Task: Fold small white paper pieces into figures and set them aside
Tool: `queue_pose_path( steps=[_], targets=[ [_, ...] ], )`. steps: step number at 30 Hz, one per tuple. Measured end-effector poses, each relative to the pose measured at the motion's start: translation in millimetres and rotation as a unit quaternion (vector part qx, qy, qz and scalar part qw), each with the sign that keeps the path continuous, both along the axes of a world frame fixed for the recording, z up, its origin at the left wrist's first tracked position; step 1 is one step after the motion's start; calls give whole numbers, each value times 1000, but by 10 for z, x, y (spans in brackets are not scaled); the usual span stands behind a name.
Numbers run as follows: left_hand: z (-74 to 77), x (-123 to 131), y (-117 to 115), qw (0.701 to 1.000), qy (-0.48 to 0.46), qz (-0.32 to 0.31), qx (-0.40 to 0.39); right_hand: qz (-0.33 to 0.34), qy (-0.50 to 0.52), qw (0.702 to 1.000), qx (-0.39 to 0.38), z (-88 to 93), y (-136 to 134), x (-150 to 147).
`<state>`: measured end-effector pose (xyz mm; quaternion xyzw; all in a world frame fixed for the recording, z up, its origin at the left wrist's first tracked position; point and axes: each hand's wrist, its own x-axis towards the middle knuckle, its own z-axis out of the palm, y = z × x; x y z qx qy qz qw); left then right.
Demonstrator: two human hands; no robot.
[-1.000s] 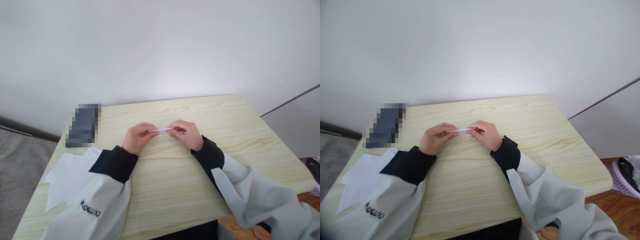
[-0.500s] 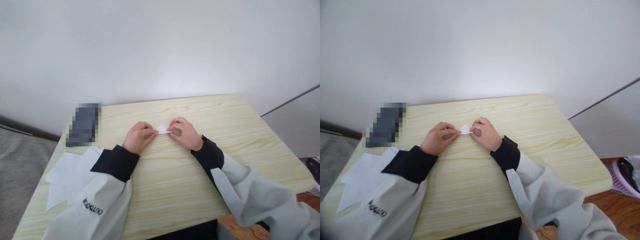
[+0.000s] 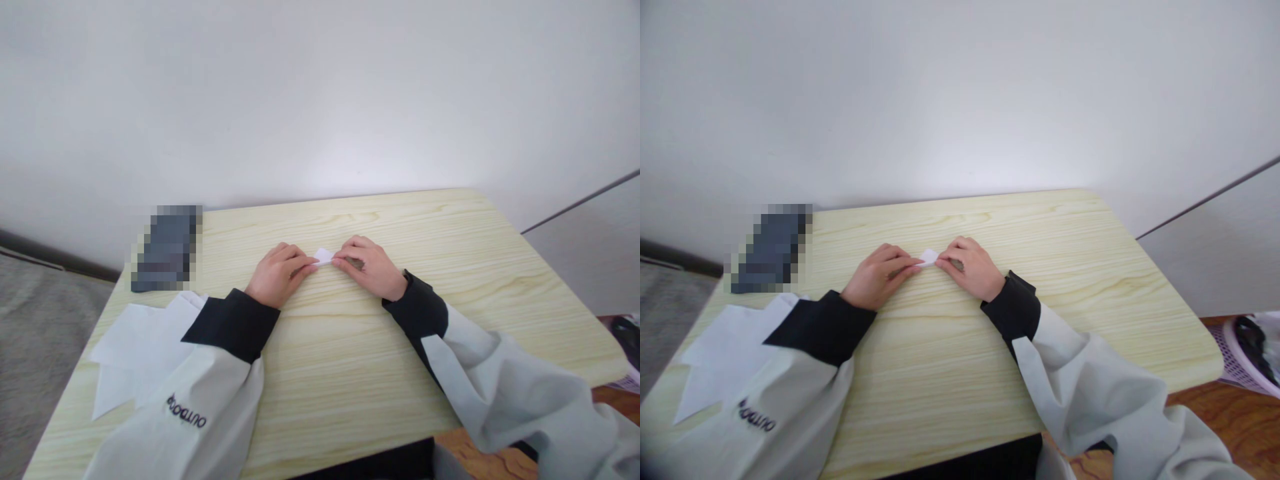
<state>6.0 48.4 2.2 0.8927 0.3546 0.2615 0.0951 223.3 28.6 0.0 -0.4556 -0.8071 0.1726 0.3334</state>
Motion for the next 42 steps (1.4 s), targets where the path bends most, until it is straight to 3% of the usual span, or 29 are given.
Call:
queue_pose_path(
  steps=[13, 18, 25, 42],
  targets=[
    [-15, 30, -4, 999, -6, 26, -28, -6, -66, 998, -3, -9, 17, -21],
    [9, 48, -19, 996, -16, 62, -67, -18, -55, 998, -20, 2, 7, -25],
    [28, 78, -42, 994, -8, 90, -63, -42, -52, 997, -38, 6, 6, -36],
    [-16, 73, -27, 997, 4, 66, -36, -32, -49, 998, -23, 9, 10, -52]
  ],
)
